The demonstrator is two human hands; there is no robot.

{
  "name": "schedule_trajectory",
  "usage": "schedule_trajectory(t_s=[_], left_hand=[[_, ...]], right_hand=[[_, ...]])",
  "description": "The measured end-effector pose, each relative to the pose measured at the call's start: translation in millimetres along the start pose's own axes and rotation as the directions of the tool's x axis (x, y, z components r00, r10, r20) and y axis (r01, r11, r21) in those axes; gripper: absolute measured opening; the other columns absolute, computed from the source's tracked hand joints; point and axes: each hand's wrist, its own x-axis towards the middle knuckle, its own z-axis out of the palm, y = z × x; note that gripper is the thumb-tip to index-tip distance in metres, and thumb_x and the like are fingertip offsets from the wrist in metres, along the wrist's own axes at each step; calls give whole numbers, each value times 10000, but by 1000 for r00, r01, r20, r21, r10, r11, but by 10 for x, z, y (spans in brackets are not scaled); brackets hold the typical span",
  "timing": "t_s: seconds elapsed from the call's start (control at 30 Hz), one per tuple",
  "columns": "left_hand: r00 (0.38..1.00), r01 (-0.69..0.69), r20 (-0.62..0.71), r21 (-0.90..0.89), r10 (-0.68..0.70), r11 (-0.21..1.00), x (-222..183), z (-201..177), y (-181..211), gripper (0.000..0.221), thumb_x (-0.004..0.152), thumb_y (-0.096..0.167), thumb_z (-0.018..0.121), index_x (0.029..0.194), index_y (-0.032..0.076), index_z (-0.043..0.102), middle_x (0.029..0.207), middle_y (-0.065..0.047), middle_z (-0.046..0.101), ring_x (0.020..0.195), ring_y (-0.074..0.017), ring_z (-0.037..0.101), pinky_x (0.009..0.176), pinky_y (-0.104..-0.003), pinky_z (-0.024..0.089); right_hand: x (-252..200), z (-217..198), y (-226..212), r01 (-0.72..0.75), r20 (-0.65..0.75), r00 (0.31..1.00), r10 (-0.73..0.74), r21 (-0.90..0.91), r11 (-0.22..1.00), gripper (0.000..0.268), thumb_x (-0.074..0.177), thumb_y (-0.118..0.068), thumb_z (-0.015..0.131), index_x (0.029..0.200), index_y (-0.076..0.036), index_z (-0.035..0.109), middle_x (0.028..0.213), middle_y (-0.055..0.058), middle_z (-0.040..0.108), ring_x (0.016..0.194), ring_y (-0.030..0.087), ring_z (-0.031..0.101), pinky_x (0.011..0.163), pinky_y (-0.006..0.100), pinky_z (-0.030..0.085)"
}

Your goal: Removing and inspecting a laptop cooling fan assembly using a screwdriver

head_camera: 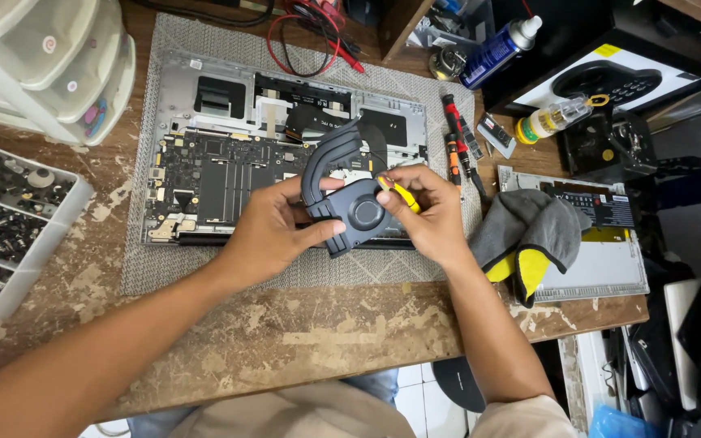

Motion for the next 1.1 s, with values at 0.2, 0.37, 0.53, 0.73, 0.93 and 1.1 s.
schedule_trajectory(t_s=[0.2, 0.37, 0.53, 0.73, 0.93, 1.1], left_hand=[[1000, -5, -2, -4, 5, 1000, 2, -34, -71, 559, 774, -50, 794, 1308, -17, 630, 994, -194, 709, 879, -245, 727, 739, -389, 685], [1000, 18, 1, -22, -18, 1000, 6, -48, -118, 551, 763, -23, 820, 1284, -42, 641, 1010, -206, 731, 882, -228, 721, 752, -367, 676], [998, 55, 36, -15, -54, 998, 8, -89, -107, 502, 751, -37, 822, 1223, -83, 657, 993, -241, 740, 838, -252, 743, 749, -367, 682], [985, 94, 145, 32, -98, 995, 11, -111, -96, 558, 677, -71, 858, 1199, -91, 662, 1013, -305, 744, 870, -310, 750, 766, -416, 680], [975, 29, 218, 77, -45, 997, 20, -120, -32, 572, 703, -43, 861, 1226, -87, 636, 923, -261, 759, 840, -251, 738, 749, -401, 672], [967, 28, 251, 76, -46, 997, 26, -94, 9, 604, 750, -39, 822, 1290, -111, 559, 908, -274, 750, 833, -263, 748, 764, -398, 666]], right_hand=[[-58, -26, 163, 30, -42, 999, -29, 7, 1000, 300, 895, 29, 750, 1168, 32, 626, 680, 105, 590, 628, 100, 501, 609, 219, 456], [1, 34, 54, 42, -54, 998, -42, -3, 999, 285, 907, 26, 740, 1169, 14, 630, 715, 97, 619, 636, 79, 497, 604, 208, 442], [-11, 28, 76, 41, -83, 996, -41, 3, 999, 271, 894, 31, 745, 1147, 18, 649, 740, 109, 666, 596, 68, 488, 563, 202, 423], [-65, -28, 231, 60, -105, 993, -57, 30, 998, 274, 896, 27, 743, 1148, 43, 637, 705, 116, 654, 556, 74, 479, 535, 200, 415], [-49, 3, 239, 75, -120, 990, -69, 47, 996, 235, 891, -18, 761, 1098, 38, 663, 673, 93, 646, 535, 54, 458, 509, 190, 385], [-23, -1, 207, 92, -121, 989, -86, 48, 995, 215, 882, -22, 771, 1064, 47, 679, 642, 90, 619, 520, 55, 435, 493, 191, 368]])
